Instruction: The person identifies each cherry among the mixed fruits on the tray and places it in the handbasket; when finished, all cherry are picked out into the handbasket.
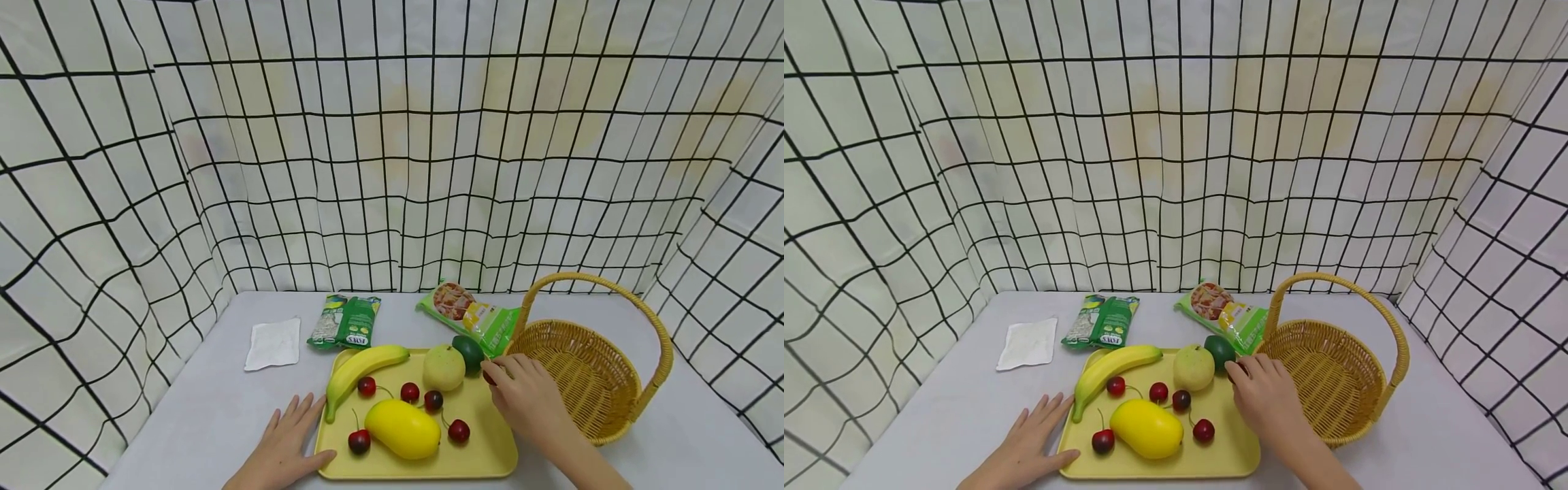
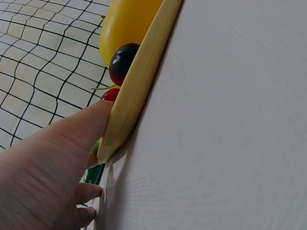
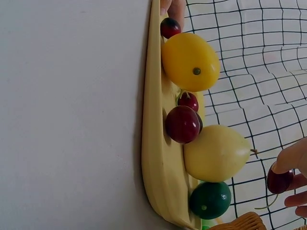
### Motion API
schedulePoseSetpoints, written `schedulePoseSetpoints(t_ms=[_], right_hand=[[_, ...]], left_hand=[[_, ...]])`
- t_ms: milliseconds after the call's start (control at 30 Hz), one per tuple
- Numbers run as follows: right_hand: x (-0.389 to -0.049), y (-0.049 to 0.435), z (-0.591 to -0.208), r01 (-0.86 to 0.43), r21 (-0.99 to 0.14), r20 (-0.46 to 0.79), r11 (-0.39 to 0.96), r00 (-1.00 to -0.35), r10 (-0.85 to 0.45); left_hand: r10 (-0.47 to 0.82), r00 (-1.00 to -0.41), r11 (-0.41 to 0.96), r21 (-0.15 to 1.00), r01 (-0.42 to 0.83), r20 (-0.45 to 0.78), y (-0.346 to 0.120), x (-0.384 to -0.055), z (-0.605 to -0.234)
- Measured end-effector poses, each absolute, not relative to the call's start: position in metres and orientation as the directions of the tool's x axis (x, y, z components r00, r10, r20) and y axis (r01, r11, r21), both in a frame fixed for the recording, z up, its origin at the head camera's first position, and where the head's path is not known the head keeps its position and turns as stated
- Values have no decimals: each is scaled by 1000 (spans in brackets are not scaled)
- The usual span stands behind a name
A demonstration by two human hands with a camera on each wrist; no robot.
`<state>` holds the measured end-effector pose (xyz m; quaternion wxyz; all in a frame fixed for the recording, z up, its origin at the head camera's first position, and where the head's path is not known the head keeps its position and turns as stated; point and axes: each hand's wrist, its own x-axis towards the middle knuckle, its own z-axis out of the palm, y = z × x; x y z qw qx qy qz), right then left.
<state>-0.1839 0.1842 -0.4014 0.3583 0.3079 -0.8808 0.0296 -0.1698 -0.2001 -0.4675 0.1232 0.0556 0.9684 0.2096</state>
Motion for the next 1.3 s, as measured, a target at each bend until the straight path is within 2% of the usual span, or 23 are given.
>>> schedulePoseSetpoints(t_ms=[467,867,1300], right_hand=[[-186,204,-397,-539,127,676,832,-567,-471],[-190,224,-402,-493,99,645,865,-630,-432],[-199,243,-414,-464,118,654,878,-629,-420]], left_hand=[[161,-964,905,422,59,-210,-200,-170,-468],[161,-965,905,420,60,-208,-200,-171,-470],[163,-968,899,432,65,-193,-200,-169,-469]])
